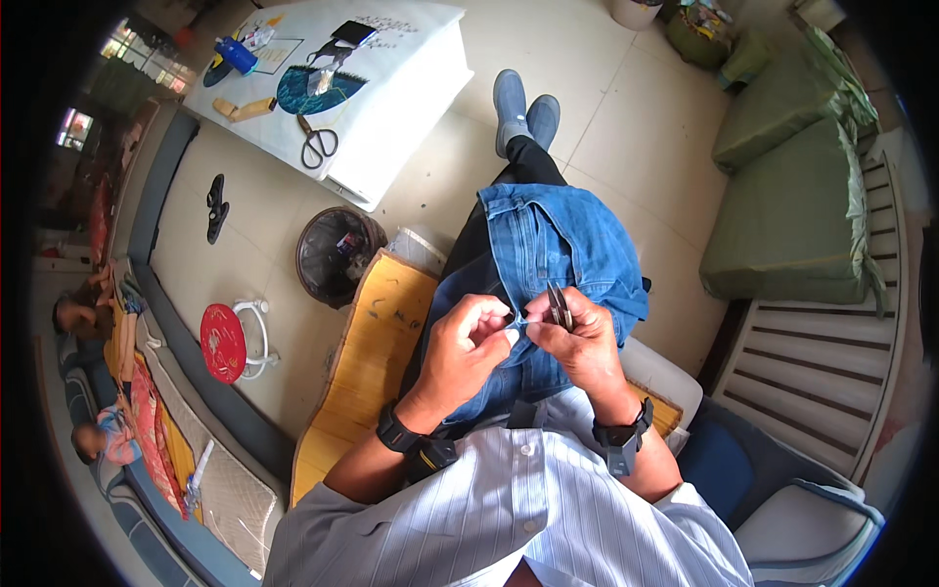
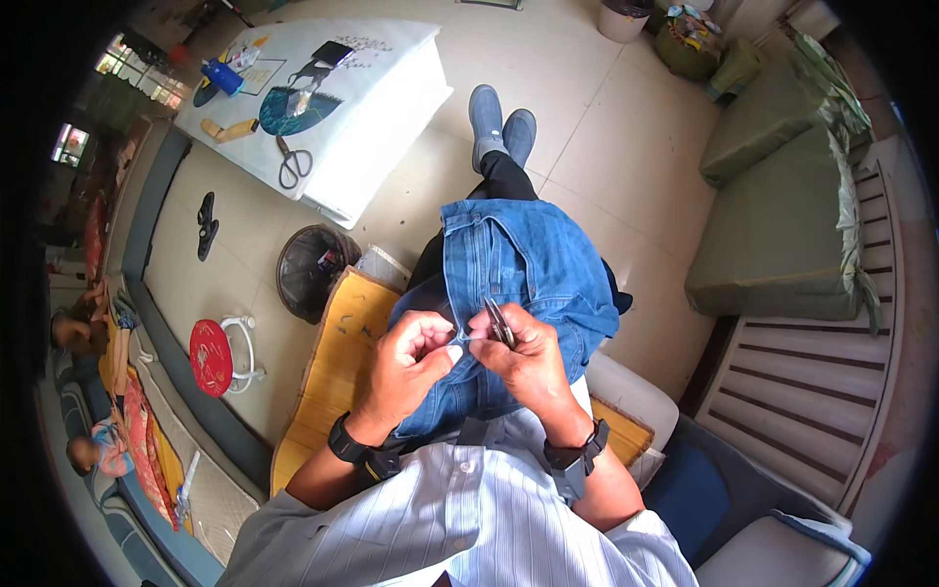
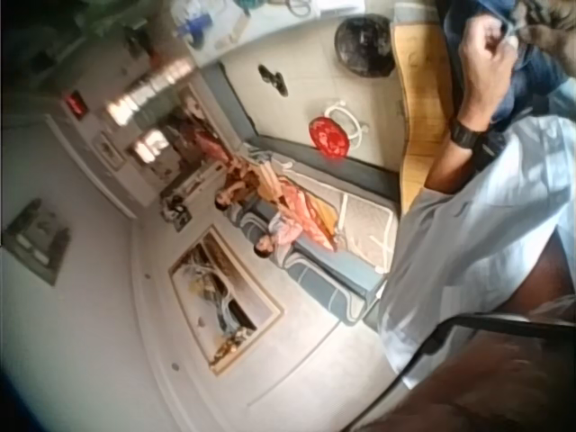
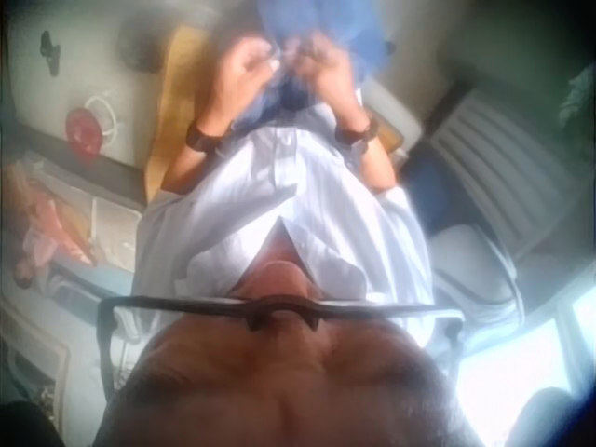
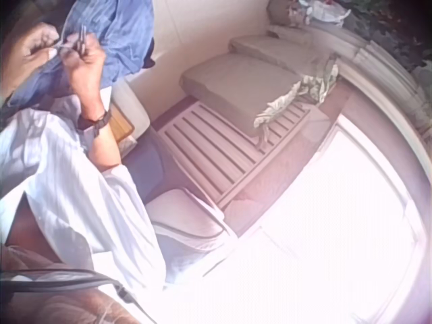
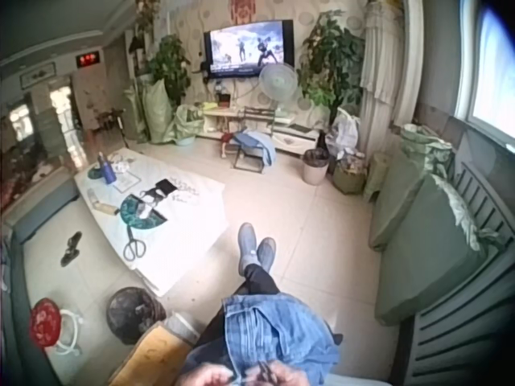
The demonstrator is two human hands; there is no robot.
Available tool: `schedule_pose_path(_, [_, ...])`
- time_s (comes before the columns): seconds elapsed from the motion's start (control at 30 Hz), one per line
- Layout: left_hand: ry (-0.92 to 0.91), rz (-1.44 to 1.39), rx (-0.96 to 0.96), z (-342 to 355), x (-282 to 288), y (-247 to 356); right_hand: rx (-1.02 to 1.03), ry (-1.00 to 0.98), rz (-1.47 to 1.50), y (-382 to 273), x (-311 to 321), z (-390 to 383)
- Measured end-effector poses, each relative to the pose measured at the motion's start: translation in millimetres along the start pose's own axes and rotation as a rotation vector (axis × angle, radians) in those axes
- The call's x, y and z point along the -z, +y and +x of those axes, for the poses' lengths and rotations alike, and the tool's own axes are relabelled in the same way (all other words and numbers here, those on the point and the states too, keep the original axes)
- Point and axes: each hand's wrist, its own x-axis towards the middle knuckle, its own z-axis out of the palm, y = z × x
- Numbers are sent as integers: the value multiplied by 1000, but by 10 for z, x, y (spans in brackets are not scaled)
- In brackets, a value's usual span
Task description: The person uses small scissors to cut threads and fabric on a pair of blue denim jeans held on their lap. They repeatedly snip at seams and edges while adjusting the garment with both hands.
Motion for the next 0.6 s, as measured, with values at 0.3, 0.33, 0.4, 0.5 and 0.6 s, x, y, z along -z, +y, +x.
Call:
schedule_pose_path(0.3, [11,454,-482,100,-9,125,-5,-57,24,2,19,-5])
schedule_pose_path(0.33, [1,421,-447,99,2,111,-9,-56,26,7,20,-6])
schedule_pose_path(0.4, [-19,355,-378,96,25,68,-18,-53,28,15,24,-7])
schedule_pose_path(0.5, [-82,205,-210,104,68,104,-19,-30,9,-1,12,-14])
schedule_pose_path(0.6, [-92,-99,40,86,141,-48,-32,-20,25,18,33,-19])
